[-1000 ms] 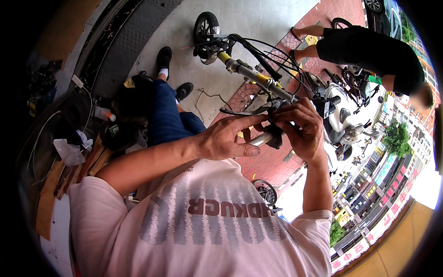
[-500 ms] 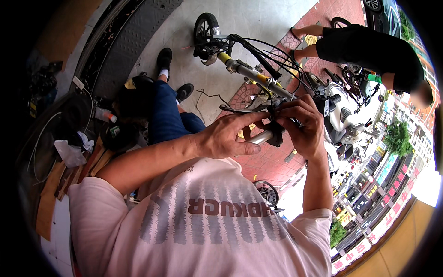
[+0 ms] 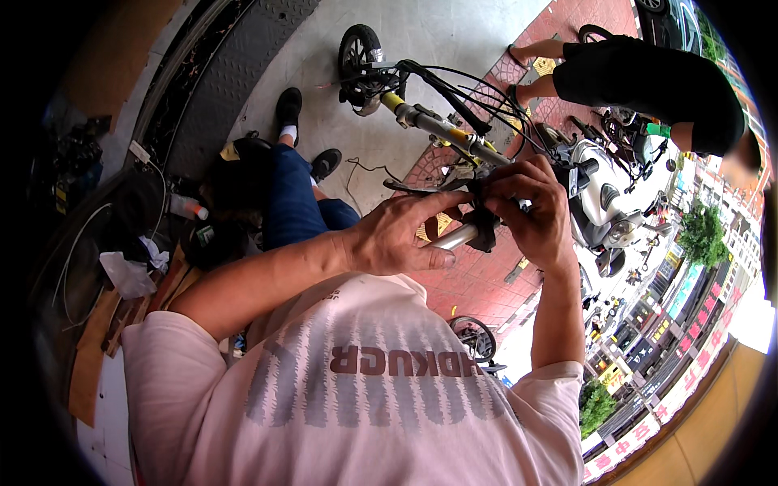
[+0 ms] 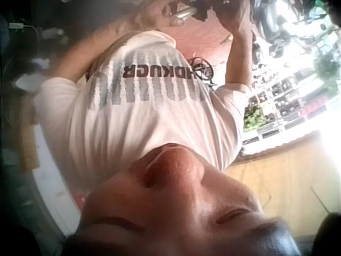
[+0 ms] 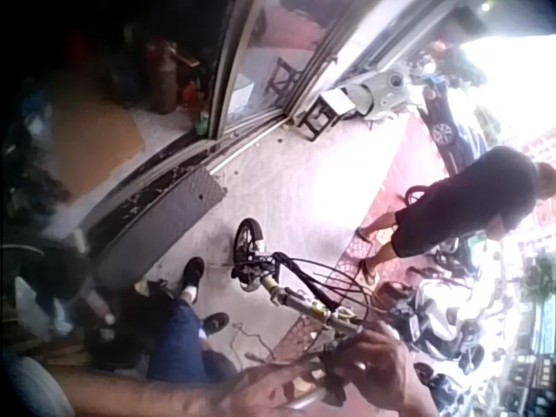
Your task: The person repairs the wiring and components on a bicycle's handlebars using a pair of pliers and a zip tie.
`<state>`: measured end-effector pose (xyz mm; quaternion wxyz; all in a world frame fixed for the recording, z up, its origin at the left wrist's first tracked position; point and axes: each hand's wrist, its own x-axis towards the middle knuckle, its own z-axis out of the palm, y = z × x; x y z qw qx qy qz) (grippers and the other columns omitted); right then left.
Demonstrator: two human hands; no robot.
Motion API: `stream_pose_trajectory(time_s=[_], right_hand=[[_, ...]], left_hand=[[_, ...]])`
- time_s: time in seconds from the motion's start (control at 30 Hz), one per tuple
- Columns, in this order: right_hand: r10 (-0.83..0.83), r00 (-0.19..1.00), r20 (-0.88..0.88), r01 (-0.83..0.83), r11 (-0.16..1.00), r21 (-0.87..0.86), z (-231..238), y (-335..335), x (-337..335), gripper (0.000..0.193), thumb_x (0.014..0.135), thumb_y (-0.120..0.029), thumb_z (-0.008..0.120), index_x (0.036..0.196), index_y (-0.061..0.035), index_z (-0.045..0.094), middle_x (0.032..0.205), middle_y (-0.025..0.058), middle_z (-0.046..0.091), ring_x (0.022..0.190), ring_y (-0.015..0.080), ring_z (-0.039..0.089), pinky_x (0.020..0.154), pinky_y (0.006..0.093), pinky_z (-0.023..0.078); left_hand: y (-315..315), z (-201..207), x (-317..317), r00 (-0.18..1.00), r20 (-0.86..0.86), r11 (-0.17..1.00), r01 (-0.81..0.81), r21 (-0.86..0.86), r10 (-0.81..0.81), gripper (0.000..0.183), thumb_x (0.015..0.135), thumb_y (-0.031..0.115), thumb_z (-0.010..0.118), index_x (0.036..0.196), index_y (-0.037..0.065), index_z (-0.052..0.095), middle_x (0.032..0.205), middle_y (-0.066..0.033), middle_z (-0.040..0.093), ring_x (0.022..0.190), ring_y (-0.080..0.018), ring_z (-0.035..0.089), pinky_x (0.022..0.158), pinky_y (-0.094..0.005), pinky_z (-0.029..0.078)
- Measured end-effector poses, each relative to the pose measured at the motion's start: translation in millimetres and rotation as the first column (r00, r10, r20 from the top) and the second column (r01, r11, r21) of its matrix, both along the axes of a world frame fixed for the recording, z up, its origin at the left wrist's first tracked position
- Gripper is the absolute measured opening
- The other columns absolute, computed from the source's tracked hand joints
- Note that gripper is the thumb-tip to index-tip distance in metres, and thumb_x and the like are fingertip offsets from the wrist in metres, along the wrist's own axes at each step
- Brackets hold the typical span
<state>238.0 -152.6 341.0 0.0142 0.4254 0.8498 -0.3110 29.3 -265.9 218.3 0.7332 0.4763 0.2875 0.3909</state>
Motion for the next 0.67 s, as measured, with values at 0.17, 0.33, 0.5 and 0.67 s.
stream_pose_trajectory(time_s=[0.17, 0.33, 0.5, 0.67], right_hand=[[-0.015, 0.999, 0.036, 0.012, 0.998, 0.061, 6, -5, -8, 0.013, 0.077, -0.003, 0.079, 0.089, -0.0063, 0.076, 0.098, 0.0061, 0.073, 0.095, 0.0273, 0.061, 0.085, 0.0377, 0.051], [-0.037, 0.997, 0.07, 0.03, 0.995, 0.092, 7, -13, -12, 0.013, 0.077, -0.003, 0.079, 0.088, -0.0058, 0.074, 0.099, 0.0061, 0.073, 0.096, 0.0287, 0.061, 0.085, 0.0383, 0.051], [-0.063, 0.998, 0.01, 0.062, 0.997, 0.052, 7, -8, -9, 0.015, 0.076, -0.002, 0.078, 0.089, -0.0068, 0.075, 0.099, 0.0046, 0.071, 0.094, 0.031, 0.059, 0.084, 0.042, 0.05], [-0.036, 0.994, 0.1, 0.025, 0.994, 0.107, 7, -16, -11, 0.012, 0.078, -0.006, 0.079, 0.089, -0.0073, 0.074, 0.101, 0.006, 0.072, 0.097, 0.0306, 0.059, 0.088, 0.042, 0.049]], left_hand=[[-2, -6, 5, 0.995, -0.055, 0.99, -0.072, 0.121, 0.079, 0.092, 0.082, 0.025, 0.08, 0.161, 0.004, 0.038, 0.116, -0.0115, 0.072, 0.091, -0.0202, 0.066, 0.078, -0.036, 0.057], [2, 3, -1, 0.993, -0.116, 0.996, 0.004, 0.089, 0.006, 0.088, 0.082, 0.025, 0.079, 0.159, 0.005, 0.041, 0.117, -0.0132, 0.071, 0.091, -0.0222, 0.067, 0.079, -0.0368, 0.057], [-1, -3, 2, 0.995, -0.101, 0.995, -0.017, 0.099, 0.027, 0.087, 0.082, 0.028, 0.077, 0.159, 0.006, 0.042, 0.122, -0.0145, 0.071, 0.094, -0.0236, 0.068, 0.078, -0.0382, 0.057], [3, 1, -1, 0.992, -0.124, 0.993, 0.02, 0.114, -0.006, 0.088, 0.082, 0.031, 0.077, 0.159, 0.006, 0.042, 0.127, -0.0157, 0.071, 0.096, -0.0245, 0.068, 0.08, -0.0394, 0.057]])
